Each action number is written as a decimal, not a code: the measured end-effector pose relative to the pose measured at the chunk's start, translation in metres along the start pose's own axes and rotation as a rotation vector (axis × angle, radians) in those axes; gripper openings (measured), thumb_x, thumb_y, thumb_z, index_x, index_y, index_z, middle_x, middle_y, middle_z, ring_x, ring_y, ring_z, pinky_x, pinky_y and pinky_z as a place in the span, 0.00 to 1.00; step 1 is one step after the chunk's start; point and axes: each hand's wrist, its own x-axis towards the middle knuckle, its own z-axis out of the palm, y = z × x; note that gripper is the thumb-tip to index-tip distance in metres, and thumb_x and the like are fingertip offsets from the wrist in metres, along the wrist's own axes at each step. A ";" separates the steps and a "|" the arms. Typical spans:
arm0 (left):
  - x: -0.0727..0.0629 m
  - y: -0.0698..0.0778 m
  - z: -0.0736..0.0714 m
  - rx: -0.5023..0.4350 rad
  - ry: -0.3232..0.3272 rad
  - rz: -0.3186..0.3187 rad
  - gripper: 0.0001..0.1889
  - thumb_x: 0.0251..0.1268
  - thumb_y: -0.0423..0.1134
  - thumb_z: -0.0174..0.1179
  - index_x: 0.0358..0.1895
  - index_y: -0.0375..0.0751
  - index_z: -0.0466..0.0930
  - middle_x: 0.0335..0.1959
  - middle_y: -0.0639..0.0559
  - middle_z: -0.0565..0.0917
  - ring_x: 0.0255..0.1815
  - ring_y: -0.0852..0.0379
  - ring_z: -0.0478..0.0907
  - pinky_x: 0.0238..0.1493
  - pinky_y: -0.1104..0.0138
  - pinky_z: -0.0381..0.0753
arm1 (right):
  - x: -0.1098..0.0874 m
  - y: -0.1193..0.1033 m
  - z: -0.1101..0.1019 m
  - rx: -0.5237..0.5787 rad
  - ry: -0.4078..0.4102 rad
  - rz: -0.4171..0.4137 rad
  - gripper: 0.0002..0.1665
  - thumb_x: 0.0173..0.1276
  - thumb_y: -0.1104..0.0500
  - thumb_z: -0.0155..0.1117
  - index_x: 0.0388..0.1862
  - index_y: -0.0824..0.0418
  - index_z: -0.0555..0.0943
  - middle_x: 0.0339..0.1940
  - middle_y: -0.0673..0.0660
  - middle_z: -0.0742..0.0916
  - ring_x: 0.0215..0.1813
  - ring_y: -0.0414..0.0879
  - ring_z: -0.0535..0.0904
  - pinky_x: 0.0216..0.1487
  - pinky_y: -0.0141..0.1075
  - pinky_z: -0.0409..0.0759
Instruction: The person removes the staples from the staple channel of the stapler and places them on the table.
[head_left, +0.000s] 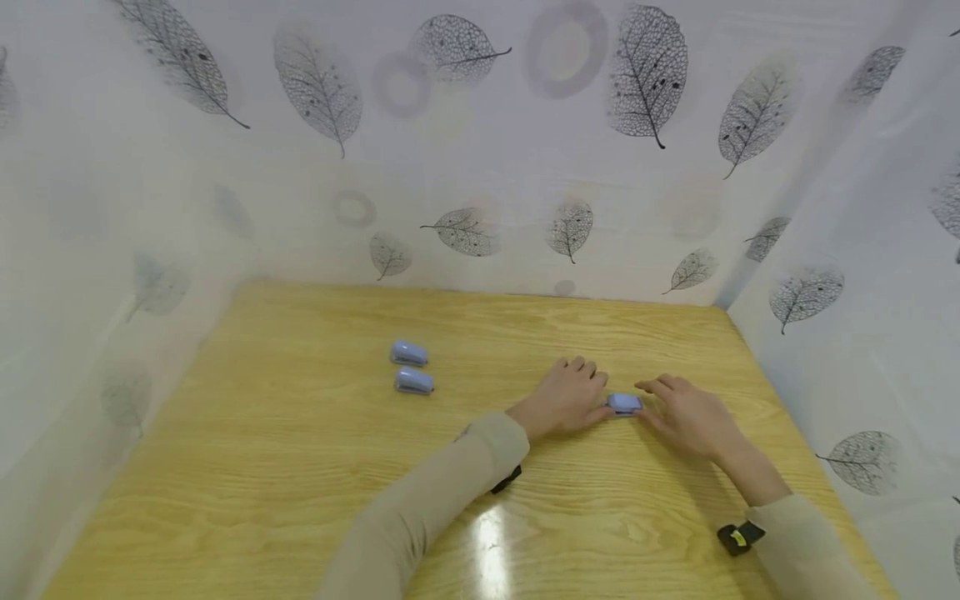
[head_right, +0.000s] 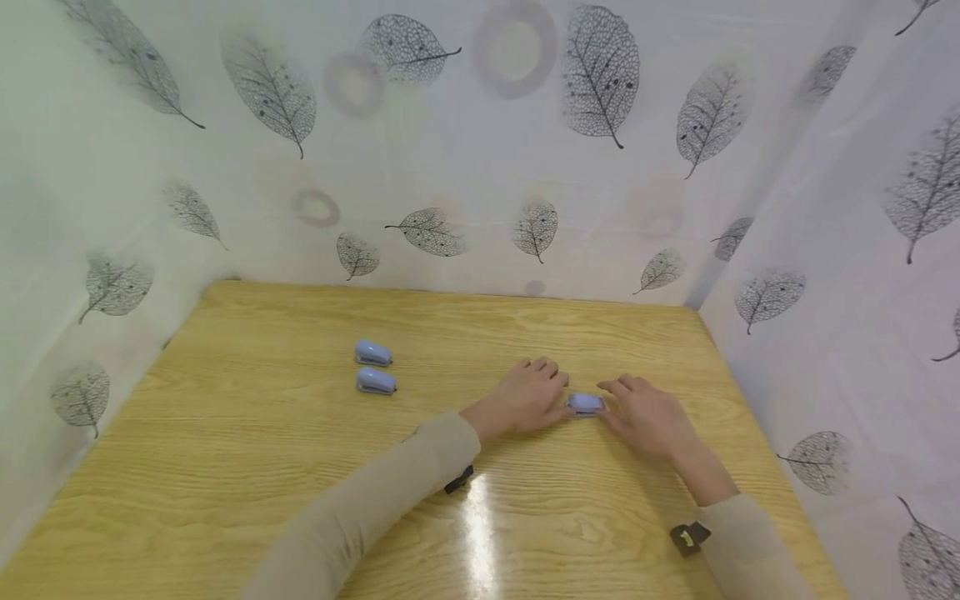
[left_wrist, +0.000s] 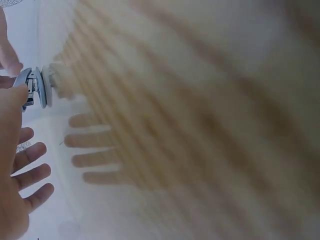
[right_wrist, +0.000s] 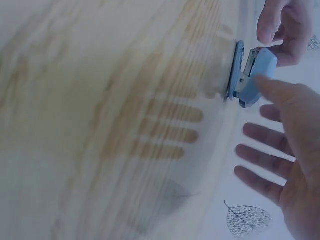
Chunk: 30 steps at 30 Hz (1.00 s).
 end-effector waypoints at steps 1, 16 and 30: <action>-0.002 0.000 0.000 -0.021 -0.006 -0.014 0.32 0.80 0.71 0.41 0.72 0.55 0.73 0.66 0.57 0.80 0.69 0.57 0.77 0.70 0.59 0.78 | 0.000 0.001 0.001 0.032 0.015 -0.001 0.26 0.72 0.48 0.72 0.62 0.60 0.84 0.52 0.61 0.89 0.46 0.58 0.88 0.30 0.43 0.84; -0.010 0.021 0.003 -0.156 0.024 -0.166 0.23 0.77 0.69 0.52 0.59 0.59 0.80 0.58 0.57 0.81 0.59 0.58 0.77 0.61 0.62 0.78 | 0.006 0.004 0.023 0.253 0.138 -0.094 0.21 0.65 0.55 0.79 0.55 0.56 0.87 0.44 0.49 0.89 0.44 0.46 0.88 0.43 0.42 0.88; -0.007 0.024 -0.002 -0.221 0.035 -0.247 0.20 0.73 0.69 0.58 0.57 0.66 0.84 0.58 0.61 0.82 0.58 0.60 0.75 0.56 0.65 0.75 | 0.013 0.003 0.026 0.175 0.147 -0.158 0.21 0.62 0.54 0.81 0.53 0.56 0.89 0.41 0.47 0.87 0.36 0.34 0.78 0.35 0.32 0.79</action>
